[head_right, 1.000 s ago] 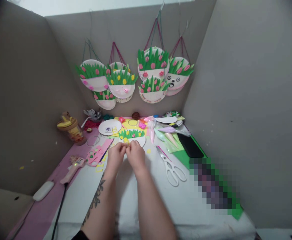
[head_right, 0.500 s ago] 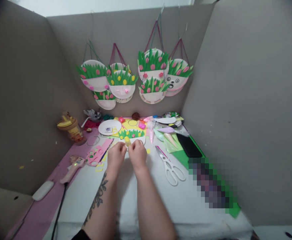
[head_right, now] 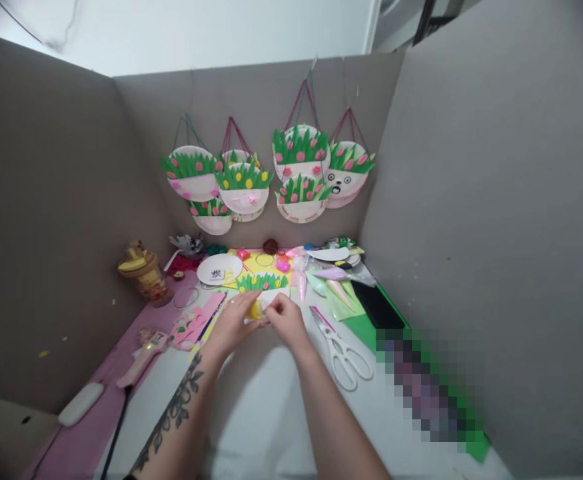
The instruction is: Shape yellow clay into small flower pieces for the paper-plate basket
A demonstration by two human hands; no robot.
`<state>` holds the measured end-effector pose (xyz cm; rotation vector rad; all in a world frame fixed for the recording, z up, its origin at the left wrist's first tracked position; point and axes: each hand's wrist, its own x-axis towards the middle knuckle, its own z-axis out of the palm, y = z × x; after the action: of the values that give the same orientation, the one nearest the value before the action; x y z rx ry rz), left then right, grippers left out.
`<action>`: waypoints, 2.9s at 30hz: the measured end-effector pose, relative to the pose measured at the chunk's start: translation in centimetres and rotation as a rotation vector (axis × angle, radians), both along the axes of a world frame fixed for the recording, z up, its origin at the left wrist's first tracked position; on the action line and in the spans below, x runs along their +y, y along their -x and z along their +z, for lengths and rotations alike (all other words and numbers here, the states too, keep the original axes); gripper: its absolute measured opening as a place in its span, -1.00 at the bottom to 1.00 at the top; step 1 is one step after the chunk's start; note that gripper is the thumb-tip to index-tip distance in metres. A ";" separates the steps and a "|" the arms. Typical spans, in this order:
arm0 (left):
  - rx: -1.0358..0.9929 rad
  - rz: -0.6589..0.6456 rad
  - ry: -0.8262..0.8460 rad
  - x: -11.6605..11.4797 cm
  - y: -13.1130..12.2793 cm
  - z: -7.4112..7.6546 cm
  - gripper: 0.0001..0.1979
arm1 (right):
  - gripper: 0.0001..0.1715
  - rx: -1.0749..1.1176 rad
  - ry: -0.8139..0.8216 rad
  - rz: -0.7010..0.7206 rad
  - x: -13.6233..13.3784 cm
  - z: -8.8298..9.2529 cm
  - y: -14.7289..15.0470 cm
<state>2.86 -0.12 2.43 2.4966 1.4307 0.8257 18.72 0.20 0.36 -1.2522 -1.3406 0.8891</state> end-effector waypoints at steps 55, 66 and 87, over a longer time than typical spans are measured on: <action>-1.375 -0.246 0.838 -0.6 -0.6 -2.3 -0.59 | -0.75 -0.226 -0.721 -0.100 -4.1 0.1 -0.2; -1.273 -0.067 0.633 -0.6 0.3 -1.7 -0.72 | -0.79 -0.125 -0.496 -0.091 -3.4 0.0 -0.9; -0.891 -0.090 0.658 -0.6 0.8 -0.7 -0.58 | -0.83 -0.015 -0.295 0.028 -2.5 -0.5 -0.7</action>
<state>2.09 -0.69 1.72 1.3985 1.0100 1.0319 19.44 -2.32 -0.14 -1.0159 -1.4454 0.6724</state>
